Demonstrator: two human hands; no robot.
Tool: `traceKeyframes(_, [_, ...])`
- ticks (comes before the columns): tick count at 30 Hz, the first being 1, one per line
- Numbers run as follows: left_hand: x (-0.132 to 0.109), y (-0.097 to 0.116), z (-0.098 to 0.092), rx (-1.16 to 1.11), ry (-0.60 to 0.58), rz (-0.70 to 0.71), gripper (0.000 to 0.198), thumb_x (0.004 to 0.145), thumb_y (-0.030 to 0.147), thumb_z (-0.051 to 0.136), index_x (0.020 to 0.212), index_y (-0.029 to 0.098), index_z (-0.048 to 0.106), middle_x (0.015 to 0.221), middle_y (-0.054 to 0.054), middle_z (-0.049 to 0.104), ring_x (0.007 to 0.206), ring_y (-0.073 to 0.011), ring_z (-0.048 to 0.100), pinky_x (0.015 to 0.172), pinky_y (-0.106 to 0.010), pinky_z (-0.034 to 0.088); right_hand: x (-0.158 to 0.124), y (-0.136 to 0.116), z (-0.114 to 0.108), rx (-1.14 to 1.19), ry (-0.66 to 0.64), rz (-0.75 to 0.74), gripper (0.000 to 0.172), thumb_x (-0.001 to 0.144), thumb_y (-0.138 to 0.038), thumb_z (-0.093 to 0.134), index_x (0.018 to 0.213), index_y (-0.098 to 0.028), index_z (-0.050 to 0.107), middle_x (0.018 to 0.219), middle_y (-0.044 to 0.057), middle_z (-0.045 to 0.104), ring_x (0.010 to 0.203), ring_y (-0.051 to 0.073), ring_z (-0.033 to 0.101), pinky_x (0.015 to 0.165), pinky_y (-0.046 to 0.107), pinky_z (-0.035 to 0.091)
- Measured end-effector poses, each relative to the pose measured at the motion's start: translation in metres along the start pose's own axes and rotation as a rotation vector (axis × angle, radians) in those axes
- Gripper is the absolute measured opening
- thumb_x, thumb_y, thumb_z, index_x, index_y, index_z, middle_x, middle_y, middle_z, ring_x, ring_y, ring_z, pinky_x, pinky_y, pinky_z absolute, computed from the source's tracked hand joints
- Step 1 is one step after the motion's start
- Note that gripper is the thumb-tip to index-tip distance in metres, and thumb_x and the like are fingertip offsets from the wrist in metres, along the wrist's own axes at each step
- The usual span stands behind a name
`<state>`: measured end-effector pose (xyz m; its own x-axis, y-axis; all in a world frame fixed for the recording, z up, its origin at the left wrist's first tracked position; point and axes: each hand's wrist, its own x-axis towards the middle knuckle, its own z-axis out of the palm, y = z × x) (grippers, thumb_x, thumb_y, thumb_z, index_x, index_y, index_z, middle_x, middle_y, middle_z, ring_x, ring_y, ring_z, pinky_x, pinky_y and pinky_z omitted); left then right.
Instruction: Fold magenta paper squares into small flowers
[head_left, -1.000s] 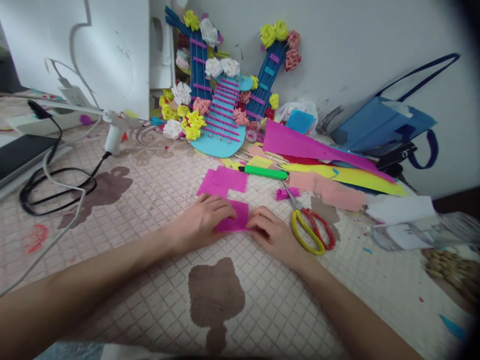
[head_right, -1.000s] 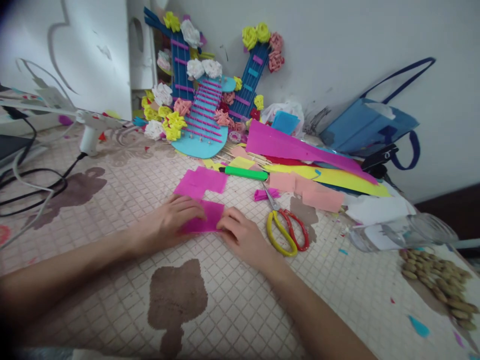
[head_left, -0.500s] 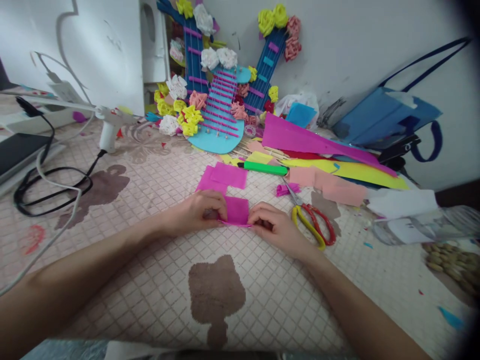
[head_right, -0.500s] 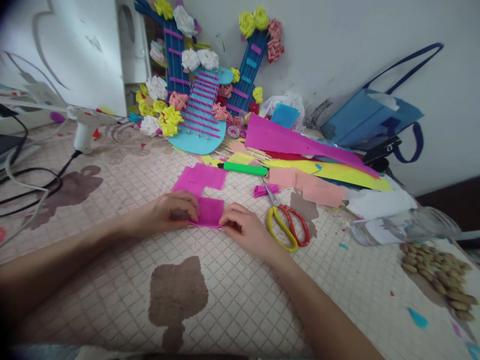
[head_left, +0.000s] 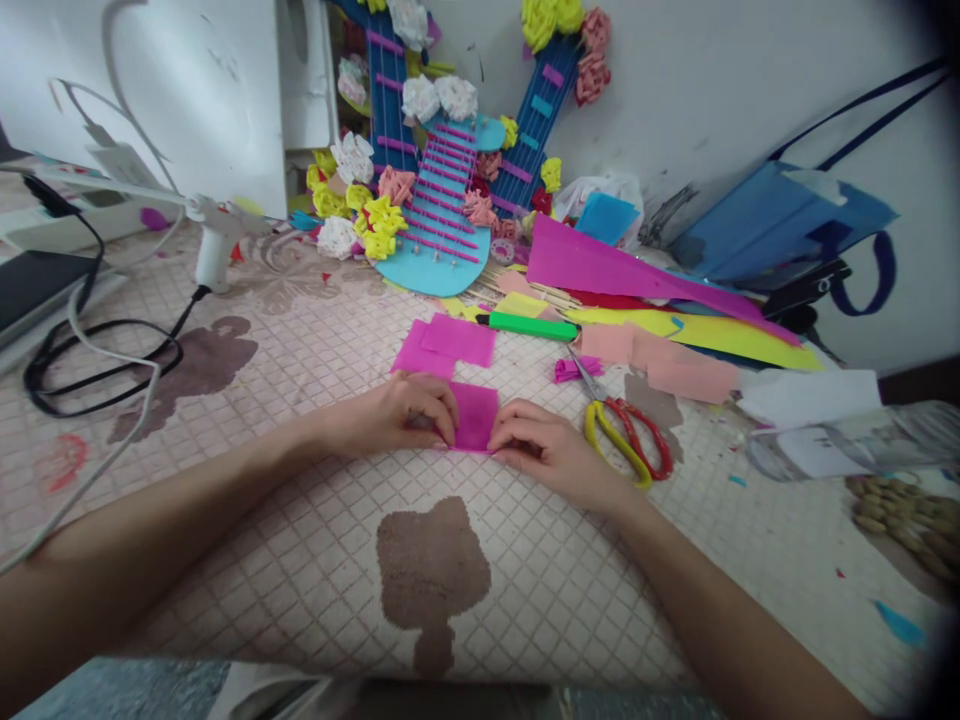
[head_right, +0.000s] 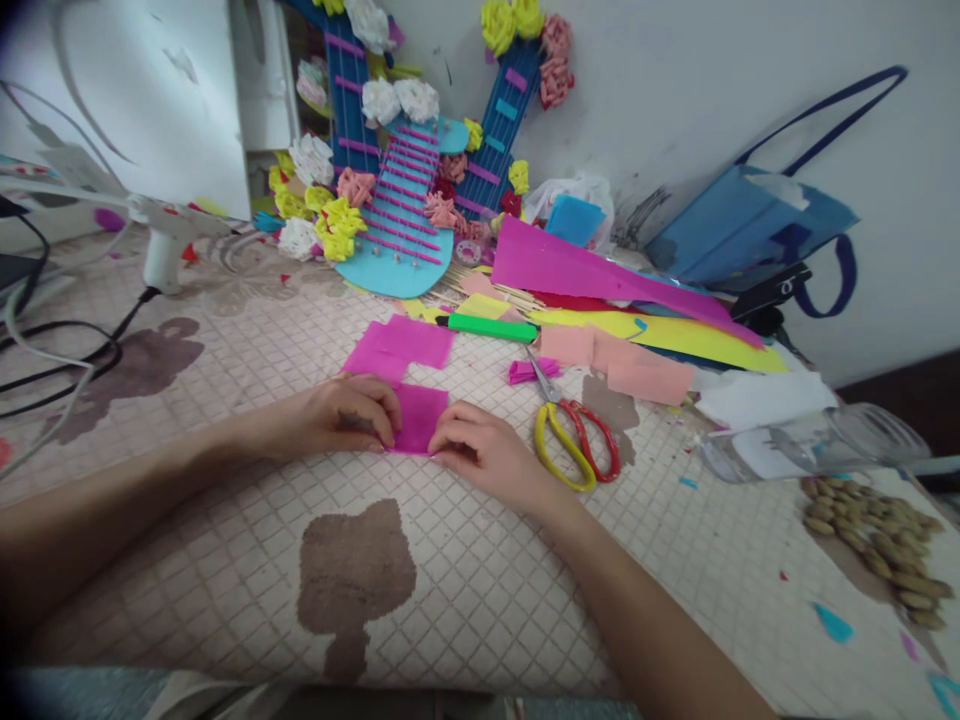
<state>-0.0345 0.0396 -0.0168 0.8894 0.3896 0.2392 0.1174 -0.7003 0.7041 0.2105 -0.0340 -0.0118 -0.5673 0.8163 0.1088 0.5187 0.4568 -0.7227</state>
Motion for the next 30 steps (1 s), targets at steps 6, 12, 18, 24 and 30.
traceKeyframes(6, [0.001,0.001,-0.005,-0.006,-0.044,0.005,0.008,0.082,0.017,0.063,0.080,0.018,0.070,0.095,-0.006,0.066,0.088,-0.0162,0.060,0.079,-0.029,0.047,-0.002,0.000,-0.003,0.002,-0.027,0.045,0.008,0.086,-0.018,0.057,0.090,-0.022,0.063,0.098,0.004,0.054,0.085,0.015,0.054,0.066,0.026,0.044])
traceKeyframes(12, [0.000,0.004,-0.002,0.007,-0.027,-0.035,0.007,0.083,0.013,0.060,0.080,0.015,0.066,0.087,-0.005,0.064,0.083,-0.0150,0.058,0.076,-0.027,0.046,0.000,0.001,-0.001,-0.020,-0.014,-0.001,0.007,0.087,-0.017,0.057,0.087,-0.022,0.062,0.096,0.005,0.055,0.086,0.016,0.055,0.070,0.028,0.045])
traceKeyframes(18, [0.000,0.003,0.007,-0.002,0.082,-0.093,0.006,0.082,0.012,0.056,0.084,0.013,0.061,0.082,-0.004,0.064,0.075,-0.0133,0.058,0.068,-0.026,0.045,0.001,0.002,0.004,-0.034,0.061,-0.005,0.016,0.086,-0.009,0.051,0.088,-0.021,0.059,0.094,0.004,0.056,0.086,0.015,0.055,0.073,0.028,0.044])
traceKeyframes(24, [0.005,0.010,0.021,0.081,0.188,-0.140,0.007,0.081,0.011,0.056,0.079,0.015,0.062,0.077,-0.002,0.064,0.072,-0.0129,0.057,0.068,-0.026,0.044,0.006,-0.003,0.009,-0.056,0.125,0.042,0.014,0.086,-0.011,0.051,0.086,-0.022,0.059,0.089,0.002,0.058,0.085,0.015,0.055,0.074,0.029,0.043])
traceKeyframes(30, [0.005,0.013,0.018,0.061,0.153,-0.147,0.008,0.081,0.014,0.061,0.088,0.015,0.065,0.086,-0.003,0.065,0.080,-0.0145,0.057,0.074,-0.028,0.045,0.011,-0.007,0.019,-0.083,0.165,0.070,0.010,0.084,-0.012,0.055,0.082,-0.020,0.060,0.088,0.002,0.058,0.082,0.015,0.055,0.073,0.029,0.042])
